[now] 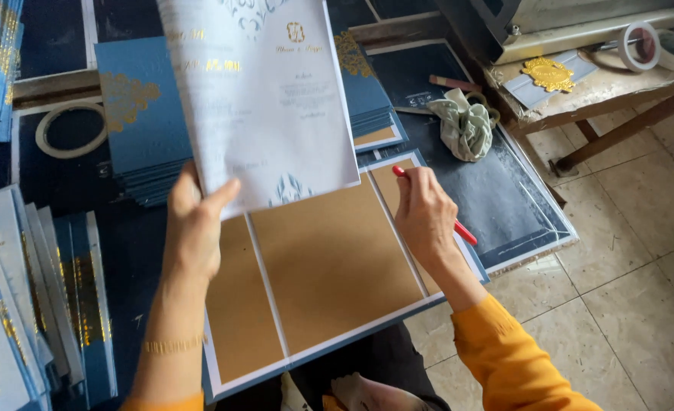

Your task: Assembling wedding invitations by manually aligning printed inserts onto cardstock bases and smoothing them with a tool.

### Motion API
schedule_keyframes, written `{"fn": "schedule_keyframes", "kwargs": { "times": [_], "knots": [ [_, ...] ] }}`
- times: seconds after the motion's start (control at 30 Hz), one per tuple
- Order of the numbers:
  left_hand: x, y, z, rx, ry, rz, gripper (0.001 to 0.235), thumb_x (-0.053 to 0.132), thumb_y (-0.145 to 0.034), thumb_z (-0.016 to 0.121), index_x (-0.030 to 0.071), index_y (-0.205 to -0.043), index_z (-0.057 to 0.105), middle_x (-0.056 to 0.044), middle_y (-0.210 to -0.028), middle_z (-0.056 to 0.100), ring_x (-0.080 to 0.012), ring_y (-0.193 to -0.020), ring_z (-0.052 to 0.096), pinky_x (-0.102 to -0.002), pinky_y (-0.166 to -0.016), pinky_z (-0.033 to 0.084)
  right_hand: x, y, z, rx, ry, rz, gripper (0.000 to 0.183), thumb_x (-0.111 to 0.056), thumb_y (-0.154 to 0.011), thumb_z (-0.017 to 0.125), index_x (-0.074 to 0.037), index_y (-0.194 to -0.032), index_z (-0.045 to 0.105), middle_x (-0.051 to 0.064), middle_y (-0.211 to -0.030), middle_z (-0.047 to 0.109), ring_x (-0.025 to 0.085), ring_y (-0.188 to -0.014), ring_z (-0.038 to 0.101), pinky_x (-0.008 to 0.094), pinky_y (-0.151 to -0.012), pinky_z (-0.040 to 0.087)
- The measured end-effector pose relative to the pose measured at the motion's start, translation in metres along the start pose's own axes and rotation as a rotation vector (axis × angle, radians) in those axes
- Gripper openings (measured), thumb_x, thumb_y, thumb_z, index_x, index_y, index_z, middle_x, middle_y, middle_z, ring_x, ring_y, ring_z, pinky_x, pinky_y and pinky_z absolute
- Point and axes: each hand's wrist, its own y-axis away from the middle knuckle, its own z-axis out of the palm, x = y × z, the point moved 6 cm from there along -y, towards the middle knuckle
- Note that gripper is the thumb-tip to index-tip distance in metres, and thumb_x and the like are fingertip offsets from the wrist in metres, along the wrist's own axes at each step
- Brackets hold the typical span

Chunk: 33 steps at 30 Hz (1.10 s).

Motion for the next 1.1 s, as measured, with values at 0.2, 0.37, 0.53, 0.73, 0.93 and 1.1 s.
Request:
{"fn": "schedule_keyframes", "kwargs": {
  "times": [0.2, 0.37, 0.53, 0.73, 0.93, 1.1],
  "knots": [
    [-0.002, 0.09, -0.013, 0.02, -0.046, -0.007, 0.03, 0.014, -0.088, 0.068, 0.003, -0.115, 0.059, -0.012, -0.099, 0.06, -0.0168, -0.093, 0.054, -0.038, -0.08, 0.054, 0.0, 0.022, -0.016, -0.223, -0.427, 0.351, 0.023, -0.032, -0.085, 0.081, -0.016, -0.088, 0.065, 0.005, -0.067, 0.06, 0.024, -0.06, 0.061, 0.033, -0.059, 0.047],
    [-0.005, 0.133, -0.02, 0.008, -0.098, 0.008, 0.02, 0.014, -0.093, 0.068, 0.006, -0.109, 0.059, -0.009, -0.09, 0.059, -0.0135, -0.086, 0.054, -0.035, -0.078, 0.055, 0.002, 0.056, -0.008, -0.332, -0.464, 0.426, 0.02, -0.031, -0.08, 0.086, -0.019, -0.081, 0.07, 0.001, -0.062, 0.063, 0.018, -0.056, 0.061, 0.028, -0.056, 0.048],
    [0.044, 0.188, 0.024, -0.425, -0.146, 0.133, 0.038, 0.025, -0.09, 0.067, 0.011, -0.122, 0.051, -0.015, -0.116, 0.05, -0.0214, -0.112, 0.047, -0.036, -0.082, 0.054, -0.004, 0.072, -0.004, -0.426, -0.526, 0.485, 0.031, -0.025, -0.08, 0.081, -0.011, -0.068, 0.057, 0.005, -0.055, 0.045, 0.016, -0.053, 0.047, 0.031, -0.053, 0.042],
    [0.046, 0.183, 0.048, -0.474, -0.301, 0.636, 0.048, 0.005, -0.092, 0.069, 0.005, -0.137, 0.049, -0.016, -0.138, 0.054, -0.0299, -0.136, 0.05, -0.04, -0.119, 0.041, 0.008, 0.087, -0.009, -0.424, -0.805, 0.787, 0.023, -0.025, -0.084, 0.071, -0.007, -0.085, 0.056, 0.01, -0.073, 0.049, 0.023, -0.07, 0.049, 0.038, -0.068, 0.041],
    [-0.005, 0.146, 0.042, -0.34, -0.491, 0.538, 0.013, 0.013, -0.086, 0.075, 0.006, -0.096, 0.071, -0.009, -0.111, 0.065, -0.025, -0.109, 0.061, -0.038, -0.095, 0.049, 0.002, 0.084, -0.016, -0.427, -1.167, 1.084, 0.027, -0.025, -0.089, 0.059, -0.002, -0.104, 0.055, 0.016, -0.096, 0.054, 0.031, -0.09, 0.052, 0.047, -0.086, 0.04],
    [-0.013, 0.145, 0.038, -0.454, -0.348, 0.369, 0.008, 0.014, -0.087, 0.073, 0.009, -0.085, 0.067, -0.004, -0.109, 0.066, -0.0194, -0.109, 0.063, -0.034, -0.098, 0.047, -0.002, 0.086, -0.021, -0.416, -1.467, 1.345, 0.039, -0.025, -0.093, 0.048, 0.002, -0.12, 0.055, 0.021, -0.115, 0.057, 0.038, -0.106, 0.054, 0.055, -0.101, 0.038]
  ]
}}
